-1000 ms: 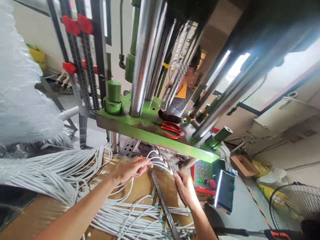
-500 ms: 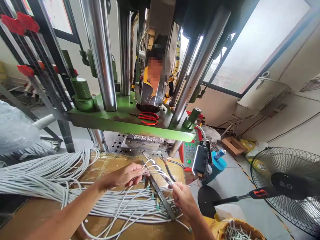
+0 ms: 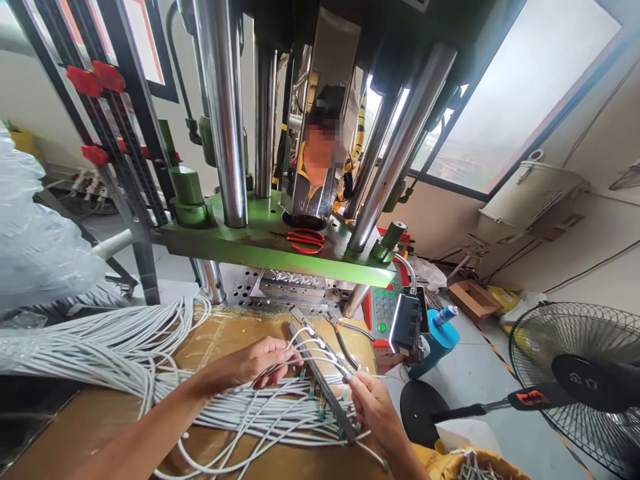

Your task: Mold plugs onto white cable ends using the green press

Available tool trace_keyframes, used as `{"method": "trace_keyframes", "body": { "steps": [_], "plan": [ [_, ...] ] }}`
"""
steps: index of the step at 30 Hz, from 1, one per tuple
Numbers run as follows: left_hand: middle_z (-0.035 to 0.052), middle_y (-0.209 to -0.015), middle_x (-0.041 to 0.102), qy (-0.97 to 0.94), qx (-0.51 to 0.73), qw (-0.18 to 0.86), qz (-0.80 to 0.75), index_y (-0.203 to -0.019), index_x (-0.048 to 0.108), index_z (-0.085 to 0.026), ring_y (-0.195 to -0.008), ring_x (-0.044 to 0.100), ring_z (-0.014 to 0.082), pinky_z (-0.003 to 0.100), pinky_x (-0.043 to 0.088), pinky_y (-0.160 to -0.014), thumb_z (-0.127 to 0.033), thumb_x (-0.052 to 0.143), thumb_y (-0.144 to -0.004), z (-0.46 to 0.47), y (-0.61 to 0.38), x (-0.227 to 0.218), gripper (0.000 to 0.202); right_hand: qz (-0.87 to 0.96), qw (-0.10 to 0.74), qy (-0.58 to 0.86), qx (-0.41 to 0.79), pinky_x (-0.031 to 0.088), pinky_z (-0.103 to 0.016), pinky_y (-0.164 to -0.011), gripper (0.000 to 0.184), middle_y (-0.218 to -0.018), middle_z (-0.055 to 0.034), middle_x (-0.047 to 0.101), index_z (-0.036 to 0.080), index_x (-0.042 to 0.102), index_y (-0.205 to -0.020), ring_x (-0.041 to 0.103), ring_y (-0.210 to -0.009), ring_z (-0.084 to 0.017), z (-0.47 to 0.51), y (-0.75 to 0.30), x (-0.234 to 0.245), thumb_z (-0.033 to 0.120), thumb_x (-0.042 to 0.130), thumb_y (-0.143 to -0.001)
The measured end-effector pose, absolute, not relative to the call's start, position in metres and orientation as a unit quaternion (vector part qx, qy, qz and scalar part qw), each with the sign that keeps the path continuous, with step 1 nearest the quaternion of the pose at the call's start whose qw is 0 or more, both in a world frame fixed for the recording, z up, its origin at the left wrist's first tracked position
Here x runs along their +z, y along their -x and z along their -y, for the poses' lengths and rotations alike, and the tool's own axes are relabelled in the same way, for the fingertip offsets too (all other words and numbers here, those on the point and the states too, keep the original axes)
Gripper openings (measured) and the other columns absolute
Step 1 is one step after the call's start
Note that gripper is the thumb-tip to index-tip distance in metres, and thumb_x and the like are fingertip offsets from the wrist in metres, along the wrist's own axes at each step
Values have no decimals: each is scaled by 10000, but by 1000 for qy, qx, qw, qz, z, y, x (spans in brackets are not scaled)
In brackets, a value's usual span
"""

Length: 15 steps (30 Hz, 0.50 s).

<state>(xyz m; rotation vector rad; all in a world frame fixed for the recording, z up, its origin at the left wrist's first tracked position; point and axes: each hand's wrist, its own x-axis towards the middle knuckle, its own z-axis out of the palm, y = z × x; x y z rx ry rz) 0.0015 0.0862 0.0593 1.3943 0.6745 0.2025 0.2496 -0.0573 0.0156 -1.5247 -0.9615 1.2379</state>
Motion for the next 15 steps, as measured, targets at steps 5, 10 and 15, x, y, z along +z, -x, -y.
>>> {"method": "trace_keyframes", "body": {
  "steps": [5,10,15],
  "plan": [
    [-63,-537,322,-633,52,745,-203,-988,668,-132,-477,224,83,242,159,-459,-659,437,-871,-54,6,60,588,555,366,713,223,386,-256,-580,381,-633,3,542,208,543,-707,487,-588,-145,53,-248,16,497,428,-926],
    [-84,-471,294,-457,250,814,-257,-734,571,-154,-421,239,62,206,202,-422,-577,567,-844,-40,38,52,438,614,294,726,99,504,-300,-735,468,-906,-85,713,214,654,-946,666,-841,-231,38,-268,-27,585,369,-919],
    [-2,-713,555,-274,620,629,-382,-858,613,-144,-683,553,120,228,464,-631,-395,763,-707,-111,88,57,329,683,267,679,-35,521,-371,-740,610,-827,-107,706,235,739,-931,663,-768,-267,18,-297,-62,688,336,-871]
  ]
}}
